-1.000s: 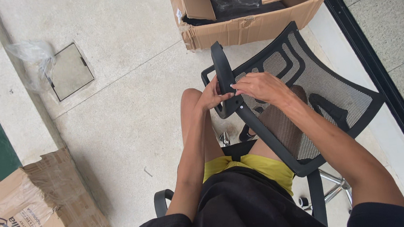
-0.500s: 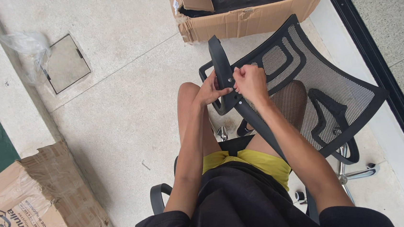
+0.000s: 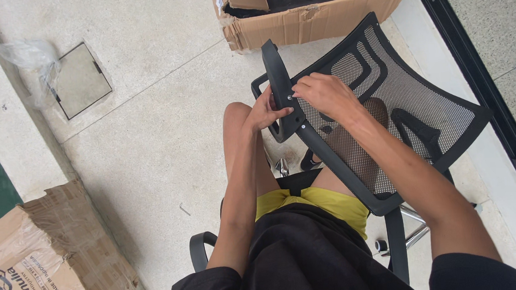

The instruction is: The person attaches an armrest to a chair backrest using screws and a hex key.

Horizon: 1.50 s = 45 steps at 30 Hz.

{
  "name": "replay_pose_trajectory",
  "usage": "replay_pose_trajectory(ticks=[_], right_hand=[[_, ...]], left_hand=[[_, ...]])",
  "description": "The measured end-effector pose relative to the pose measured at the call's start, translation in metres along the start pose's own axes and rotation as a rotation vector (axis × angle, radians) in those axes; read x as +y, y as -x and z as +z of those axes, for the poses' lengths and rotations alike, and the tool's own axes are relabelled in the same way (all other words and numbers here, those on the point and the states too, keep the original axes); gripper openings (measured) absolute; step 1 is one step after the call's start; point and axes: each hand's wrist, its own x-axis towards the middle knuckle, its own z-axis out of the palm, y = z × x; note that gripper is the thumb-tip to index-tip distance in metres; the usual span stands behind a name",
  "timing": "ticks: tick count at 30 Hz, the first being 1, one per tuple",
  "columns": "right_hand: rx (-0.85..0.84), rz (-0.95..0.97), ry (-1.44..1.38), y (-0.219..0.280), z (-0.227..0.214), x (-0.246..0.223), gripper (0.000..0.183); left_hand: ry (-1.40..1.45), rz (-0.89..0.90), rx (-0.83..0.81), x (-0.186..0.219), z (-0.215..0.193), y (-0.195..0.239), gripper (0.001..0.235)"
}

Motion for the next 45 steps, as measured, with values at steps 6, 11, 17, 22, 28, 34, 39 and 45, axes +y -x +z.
replay_pose_trajectory(ticks=[6,11,17,22,28,34,39,45], right_hand=[[-0.1,0.32,-0.08,-0.001,0.031,-0.023,0.028],[-0.217,0.554,-0.121,-0.006,0.019,-0.027,0.036],[-0.288,0.547,-0.279,-0.023,-0.017,-0.026,0.04],[-0.168,1.108,-1.102,-0.02,0.01,-0.035,0.032],[-0.14,0.883,-0.636,0.001,0.053,-0.024,0.063],[-0.151,0.25,-0.167,-0.01,-0.04,-0.029,0.027],[-0.176,-0.053,0.009,-0.01,-0.027,-0.004,0.028],[-0.134,-0.21,0.285,-0.011,-0.009,0.011,0.027]], left_hand=[[-0.028,-0.009,-0.004,-0.011,-0.01,-0.008,0.068],[-0.045,-0.018,-0.01,0.014,0.006,0.004,0.068],[-0.07,-0.009,-0.001,0.034,0.016,0.009,0.065],[-0.062,-0.014,0.022,0.014,0.007,0.006,0.064],[-0.038,-0.019,0.03,0.029,0.011,0.007,0.069],[-0.026,-0.012,0.017,0.019,0.006,0.008,0.066],[-0.051,0.006,0.018,0.015,0.006,0.008,0.065],[-0.08,-0.006,0.026,0.026,0.011,0.009,0.065]])
